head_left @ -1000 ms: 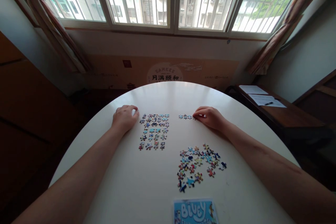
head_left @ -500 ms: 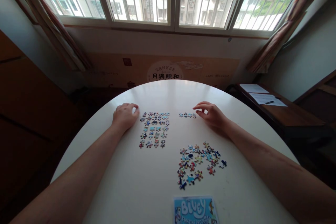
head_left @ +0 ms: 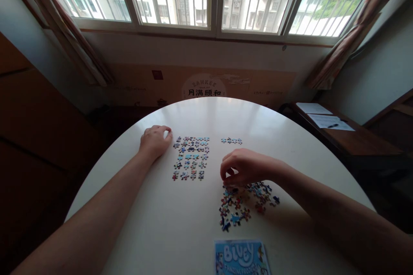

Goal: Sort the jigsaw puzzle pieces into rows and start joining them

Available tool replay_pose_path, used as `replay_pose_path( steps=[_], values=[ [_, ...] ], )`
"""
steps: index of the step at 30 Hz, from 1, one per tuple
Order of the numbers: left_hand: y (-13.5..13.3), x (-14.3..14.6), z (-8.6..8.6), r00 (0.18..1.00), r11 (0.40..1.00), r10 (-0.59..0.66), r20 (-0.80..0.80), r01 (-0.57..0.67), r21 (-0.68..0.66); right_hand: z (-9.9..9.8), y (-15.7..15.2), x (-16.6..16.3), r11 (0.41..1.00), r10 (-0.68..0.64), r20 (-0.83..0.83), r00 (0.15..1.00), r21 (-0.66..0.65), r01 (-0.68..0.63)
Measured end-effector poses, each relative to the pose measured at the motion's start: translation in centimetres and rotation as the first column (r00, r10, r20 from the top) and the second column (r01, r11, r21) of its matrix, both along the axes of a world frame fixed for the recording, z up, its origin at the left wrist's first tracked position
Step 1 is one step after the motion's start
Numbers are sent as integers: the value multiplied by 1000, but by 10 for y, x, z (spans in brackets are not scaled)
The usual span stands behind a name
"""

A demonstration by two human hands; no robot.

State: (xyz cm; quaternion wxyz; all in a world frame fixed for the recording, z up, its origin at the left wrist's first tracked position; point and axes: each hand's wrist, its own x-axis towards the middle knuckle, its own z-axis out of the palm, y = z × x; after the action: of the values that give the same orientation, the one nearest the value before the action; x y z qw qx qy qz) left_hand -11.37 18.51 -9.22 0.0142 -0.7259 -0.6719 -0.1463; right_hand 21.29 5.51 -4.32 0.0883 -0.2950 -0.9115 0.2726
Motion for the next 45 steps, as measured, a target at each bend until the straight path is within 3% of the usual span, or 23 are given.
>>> replay_pose_path(
  steps=[5, 9, 11, 19, 30, 35, 41, 45],
  values=[
    [-2, 1, 1, 1000, 1000, 9, -5, -9, 2, -20, 9, 2, 983, -123, -2, 992, 137, 122],
    [-1, 1, 1, 1000, 1000, 5, -1, -5, -3, -32, 21, 13, 885, -377, -59, 924, 272, 378],
    [-1, 1, 1, 1000, 1000, 7, 1, -7, -1, -35, 25, 18, 844, -435, -90, 896, 305, 441],
    [-2, 1, 1, 1000, 1000, 10, 0, -10, -1, -37, 22, 19, 837, -380, -66, 923, 400, 373],
    [-1, 1, 0, 1000, 1000, 5, -4, -5, 10, -43, 26, 21, 785, -344, -71, 936, 525, 329],
    [-1, 1, 0, 1000, 1000, -2, 4, 2, 13, -47, 26, 23, 771, -384, -85, 920, 518, 370],
    [-3, 1, 1, 1000, 1000, 4, 1, -4, 0, -47, 20, 16, 806, -456, -151, 877, 346, 479],
    [-4, 1, 2, 1000, 1000, 7, -6, -7, -4, -48, 20, 12, 813, -462, -188, 867, 301, 499]
  ],
)
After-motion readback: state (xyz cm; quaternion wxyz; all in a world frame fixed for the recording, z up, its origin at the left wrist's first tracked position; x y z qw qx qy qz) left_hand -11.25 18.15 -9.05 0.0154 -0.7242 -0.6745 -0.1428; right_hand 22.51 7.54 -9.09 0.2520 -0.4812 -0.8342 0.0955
